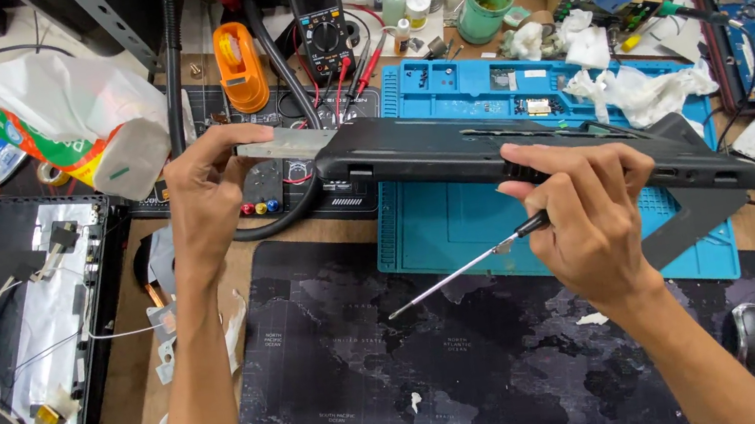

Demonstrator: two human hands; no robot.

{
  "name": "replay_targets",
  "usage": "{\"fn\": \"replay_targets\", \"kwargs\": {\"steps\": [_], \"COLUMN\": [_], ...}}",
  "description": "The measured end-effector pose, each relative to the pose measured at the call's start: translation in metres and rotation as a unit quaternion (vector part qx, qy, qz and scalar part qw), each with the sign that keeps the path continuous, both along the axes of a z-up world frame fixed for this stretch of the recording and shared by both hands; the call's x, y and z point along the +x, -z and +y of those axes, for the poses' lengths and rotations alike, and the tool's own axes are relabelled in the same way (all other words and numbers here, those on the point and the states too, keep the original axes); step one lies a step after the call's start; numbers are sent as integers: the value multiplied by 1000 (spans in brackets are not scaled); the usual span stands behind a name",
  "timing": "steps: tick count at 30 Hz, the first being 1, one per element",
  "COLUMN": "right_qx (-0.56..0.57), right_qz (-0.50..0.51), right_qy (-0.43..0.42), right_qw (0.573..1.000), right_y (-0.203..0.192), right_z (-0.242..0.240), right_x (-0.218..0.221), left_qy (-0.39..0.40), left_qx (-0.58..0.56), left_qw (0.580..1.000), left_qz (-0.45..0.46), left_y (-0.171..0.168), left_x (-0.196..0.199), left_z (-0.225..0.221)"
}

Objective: Disassembling a laptop by removing the back panel screws, the battery, and the optical drive

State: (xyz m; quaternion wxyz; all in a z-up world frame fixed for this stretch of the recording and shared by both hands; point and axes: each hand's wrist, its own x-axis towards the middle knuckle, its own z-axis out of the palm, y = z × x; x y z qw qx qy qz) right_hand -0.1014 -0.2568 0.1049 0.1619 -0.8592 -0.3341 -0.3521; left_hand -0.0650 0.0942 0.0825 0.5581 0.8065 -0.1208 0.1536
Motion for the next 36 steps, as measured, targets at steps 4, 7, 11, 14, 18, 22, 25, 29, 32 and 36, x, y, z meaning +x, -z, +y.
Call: {"fn": "replay_targets", "kwargs": {"steps": [4, 7, 11, 14, 18, 22, 25, 29, 32, 36], "right_qx": [6, -10, -9, 1, -1, 0, 3, -14, -26, -27], "right_qz": [-5, 0, -5, 5, 11, -3, 9, 1, -6, -6], "right_qy": [2, 5, 13, 19, 20, 19, 16, 15, 15, 20], "right_qw": [1000, 1000, 1000, 1000, 1000, 1000, 1000, 1000, 1000, 999], "right_y": [-1, -2, 2, 1, 1, 4, 6, 7, 10, 11], "right_z": [0, -2, -4, -3, -3, -2, -2, -3, -5, -5], "right_x": [3, -1, 2, 5, 2, 3, 1, -3, -9, -10], "left_qy": [-2, -1, 11, 10, 12, -35, -53, -46, -11, -84], "left_qx": [9, -19, -10, -35, -39, -55, -32, -28, -38, -30], "left_qw": [1000, 1000, 1000, 999, 999, 998, 998, 998, 998, 995], "left_qz": [-7, 8, -24, -14, -19, -13, -12, -19, -45, -40], "left_y": [1, -1, 7, 11, 11, 24, 24, 28, 31, 31], "left_x": [-2, 0, 4, 3, 1, 4, 0, 5, 7, 3], "left_z": [0, -1, -1, -1, -1, 15, 18, 24, 33, 53]}}
